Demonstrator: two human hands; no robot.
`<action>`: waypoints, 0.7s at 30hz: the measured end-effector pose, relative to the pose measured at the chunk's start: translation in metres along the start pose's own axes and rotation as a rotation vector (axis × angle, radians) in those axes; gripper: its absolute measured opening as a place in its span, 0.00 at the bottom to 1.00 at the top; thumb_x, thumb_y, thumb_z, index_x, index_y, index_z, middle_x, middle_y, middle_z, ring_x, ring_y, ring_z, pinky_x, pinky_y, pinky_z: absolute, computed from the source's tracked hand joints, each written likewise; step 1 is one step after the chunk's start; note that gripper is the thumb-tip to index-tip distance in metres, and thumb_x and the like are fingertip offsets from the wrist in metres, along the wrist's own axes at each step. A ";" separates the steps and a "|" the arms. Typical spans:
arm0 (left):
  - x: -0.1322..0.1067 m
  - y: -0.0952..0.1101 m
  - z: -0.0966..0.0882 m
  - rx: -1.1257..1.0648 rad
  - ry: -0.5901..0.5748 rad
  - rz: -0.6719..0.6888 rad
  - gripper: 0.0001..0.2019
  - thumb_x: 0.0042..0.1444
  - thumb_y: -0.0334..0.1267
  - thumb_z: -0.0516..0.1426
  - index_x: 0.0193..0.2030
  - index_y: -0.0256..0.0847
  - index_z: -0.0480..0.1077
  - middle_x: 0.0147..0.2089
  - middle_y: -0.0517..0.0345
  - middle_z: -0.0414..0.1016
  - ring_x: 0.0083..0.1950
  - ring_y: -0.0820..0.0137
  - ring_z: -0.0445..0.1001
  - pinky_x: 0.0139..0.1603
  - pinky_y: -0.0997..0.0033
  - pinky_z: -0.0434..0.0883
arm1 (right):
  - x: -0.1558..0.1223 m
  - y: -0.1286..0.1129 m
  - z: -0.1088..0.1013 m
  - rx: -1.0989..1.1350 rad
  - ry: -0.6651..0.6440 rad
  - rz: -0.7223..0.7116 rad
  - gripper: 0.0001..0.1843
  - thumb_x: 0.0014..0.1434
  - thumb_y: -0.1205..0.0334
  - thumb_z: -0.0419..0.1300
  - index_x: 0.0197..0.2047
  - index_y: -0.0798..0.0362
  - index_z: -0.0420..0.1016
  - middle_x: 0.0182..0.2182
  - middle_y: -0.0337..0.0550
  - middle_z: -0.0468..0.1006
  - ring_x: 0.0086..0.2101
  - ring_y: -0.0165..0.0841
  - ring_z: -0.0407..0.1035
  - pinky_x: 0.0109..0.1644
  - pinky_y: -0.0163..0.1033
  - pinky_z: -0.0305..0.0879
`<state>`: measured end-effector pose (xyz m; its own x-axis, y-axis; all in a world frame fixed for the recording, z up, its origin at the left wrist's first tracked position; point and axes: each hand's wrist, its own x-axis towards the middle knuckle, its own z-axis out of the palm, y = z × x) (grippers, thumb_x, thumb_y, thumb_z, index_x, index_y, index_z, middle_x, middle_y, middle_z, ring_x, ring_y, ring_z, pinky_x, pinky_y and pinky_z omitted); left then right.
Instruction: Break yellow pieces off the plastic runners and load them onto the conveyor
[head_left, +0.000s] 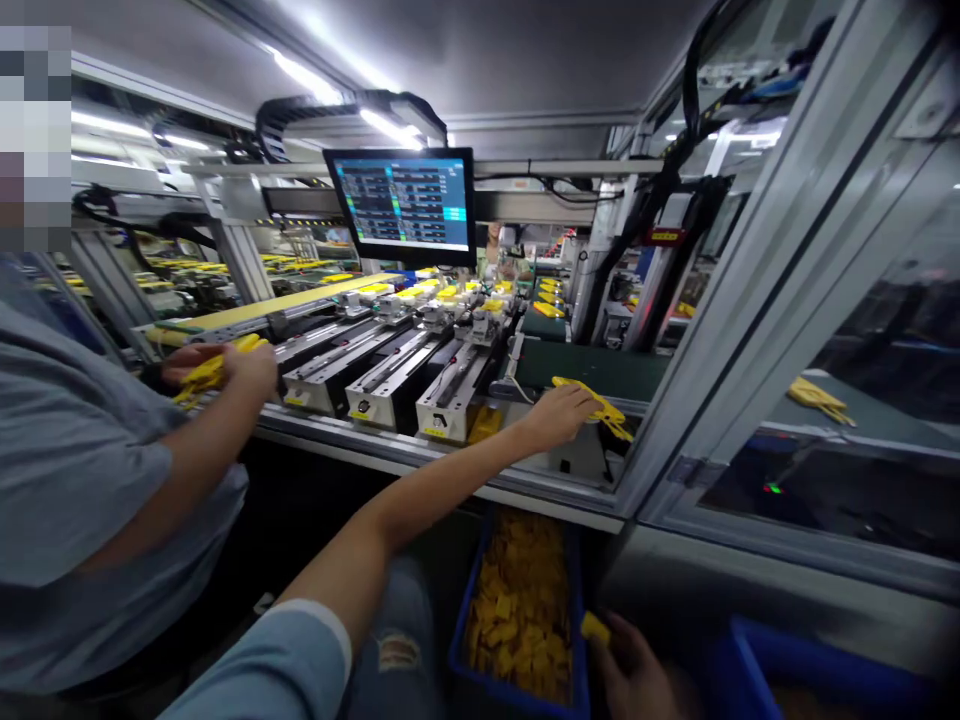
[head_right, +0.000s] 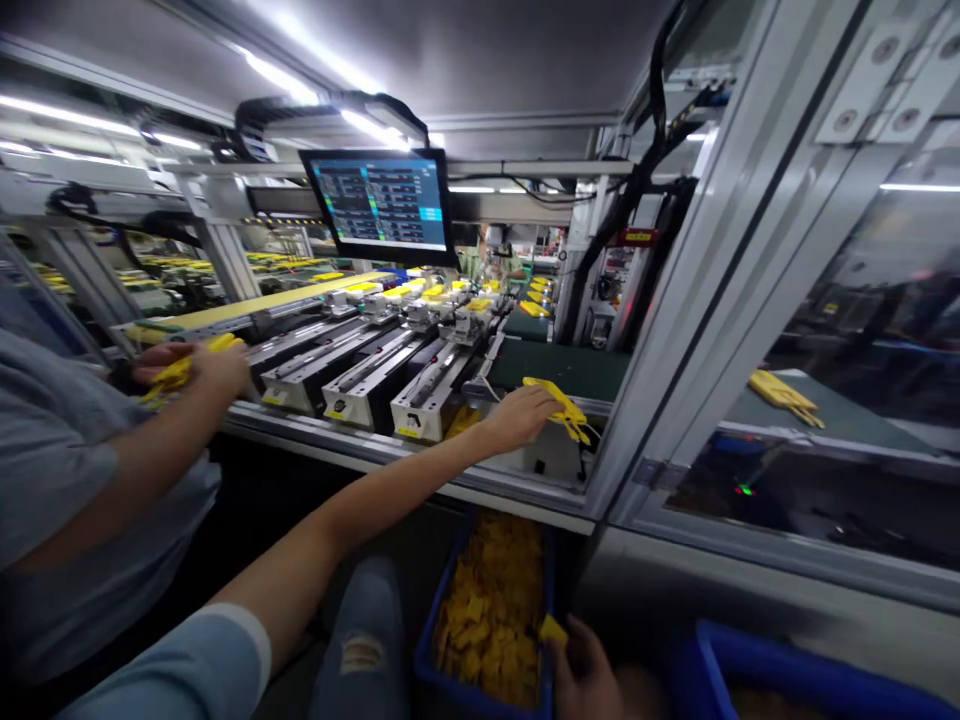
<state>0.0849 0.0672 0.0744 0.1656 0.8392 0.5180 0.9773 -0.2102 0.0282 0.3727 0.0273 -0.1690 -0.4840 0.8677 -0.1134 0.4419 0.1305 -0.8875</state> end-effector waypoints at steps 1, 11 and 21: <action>-0.010 0.012 -0.004 -0.145 0.091 -0.074 0.15 0.61 0.30 0.49 0.53 0.34 0.69 0.52 0.43 0.72 0.56 0.61 0.67 0.59 0.61 0.62 | 0.005 -0.006 -0.006 0.089 0.016 0.038 0.23 0.50 0.45 0.61 0.43 0.53 0.77 0.37 0.50 0.81 0.39 0.45 0.76 0.41 0.42 0.74; -0.160 0.134 0.062 -1.691 -0.018 -1.106 0.22 0.35 0.38 0.71 0.37 0.35 0.70 0.32 0.58 0.78 0.31 0.72 0.75 0.36 0.73 0.71 | 0.020 -0.027 -0.061 0.432 0.079 0.061 0.19 0.45 0.50 0.70 0.32 0.57 0.74 0.35 0.50 0.80 0.34 0.37 0.74 0.38 0.40 0.71; -0.229 0.185 0.110 -1.713 -0.335 -1.505 0.25 0.36 0.50 0.69 0.36 0.30 0.75 0.30 0.52 0.78 0.26 0.71 0.74 0.27 0.75 0.67 | -0.020 -0.028 -0.041 0.230 -0.328 0.037 0.24 0.54 0.57 0.64 0.53 0.55 0.70 0.28 0.41 0.78 0.28 0.33 0.72 0.34 0.38 0.70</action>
<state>0.2427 -0.1086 -0.1331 -0.1338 0.7368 -0.6628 -0.5617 0.4946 0.6632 0.4011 0.0263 -0.1232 -0.7029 0.6655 -0.2512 0.3016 -0.0411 -0.9525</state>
